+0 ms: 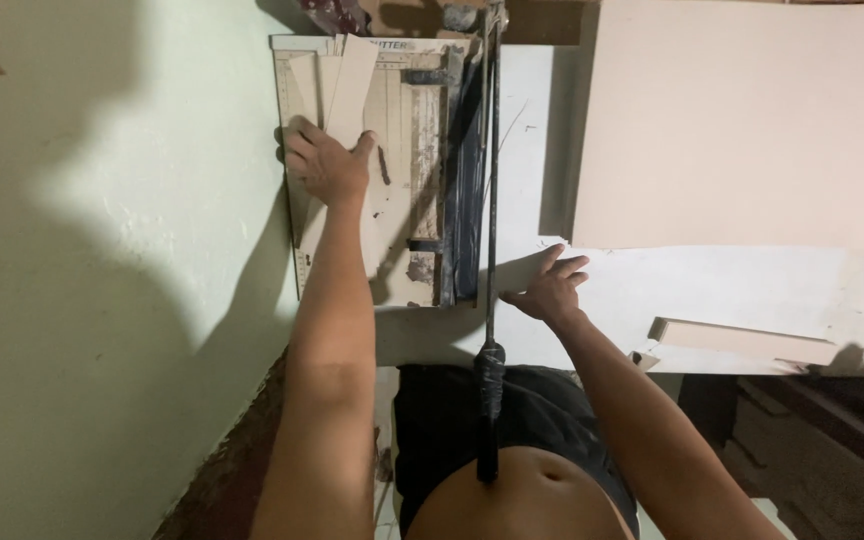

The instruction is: The person places a white plank onto a manual cutting machine and uses a lever to cut it. They repeat this process, moving the cut pieces aside and feeding new planks into the machine.

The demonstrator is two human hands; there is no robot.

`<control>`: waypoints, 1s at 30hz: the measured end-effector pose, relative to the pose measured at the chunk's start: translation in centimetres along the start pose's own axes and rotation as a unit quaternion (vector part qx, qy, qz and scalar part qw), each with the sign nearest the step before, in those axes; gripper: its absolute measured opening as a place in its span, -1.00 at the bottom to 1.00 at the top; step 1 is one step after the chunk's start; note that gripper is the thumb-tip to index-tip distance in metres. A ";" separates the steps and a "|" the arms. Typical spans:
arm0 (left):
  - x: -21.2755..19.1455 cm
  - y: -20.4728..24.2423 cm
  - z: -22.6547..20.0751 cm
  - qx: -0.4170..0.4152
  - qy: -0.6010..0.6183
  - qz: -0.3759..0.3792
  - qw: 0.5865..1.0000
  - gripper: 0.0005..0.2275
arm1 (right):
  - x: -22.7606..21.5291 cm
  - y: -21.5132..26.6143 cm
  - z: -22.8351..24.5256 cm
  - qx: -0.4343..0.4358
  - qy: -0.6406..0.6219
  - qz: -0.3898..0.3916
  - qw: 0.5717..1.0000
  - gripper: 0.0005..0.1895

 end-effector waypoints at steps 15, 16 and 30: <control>-1.5 9.8 6.9 0.033 0.041 0.019 0.998 0.17 | 3.9 -2.3 0.0 0.033 0.042 -0.056 0.997 0.33; -1.0 10.5 7.6 0.022 0.037 0.045 0.998 0.10 | 4.0 -2.4 0.0 0.032 0.036 -0.058 0.997 0.30; 1.2 10.3 10.4 0.076 0.094 0.085 0.989 -0.10 | 2.1 -1.2 -0.6 0.003 0.041 -0.107 0.993 0.29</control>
Point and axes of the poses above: each hand's wrist, its own y-axis away from the middle knuckle, its own x-axis out of the palm, z = x × y, the point moved 2 cm from there along -y, towards the middle knuckle, and after that the axes turned 1 degree about -x, right-handed, at the moved point
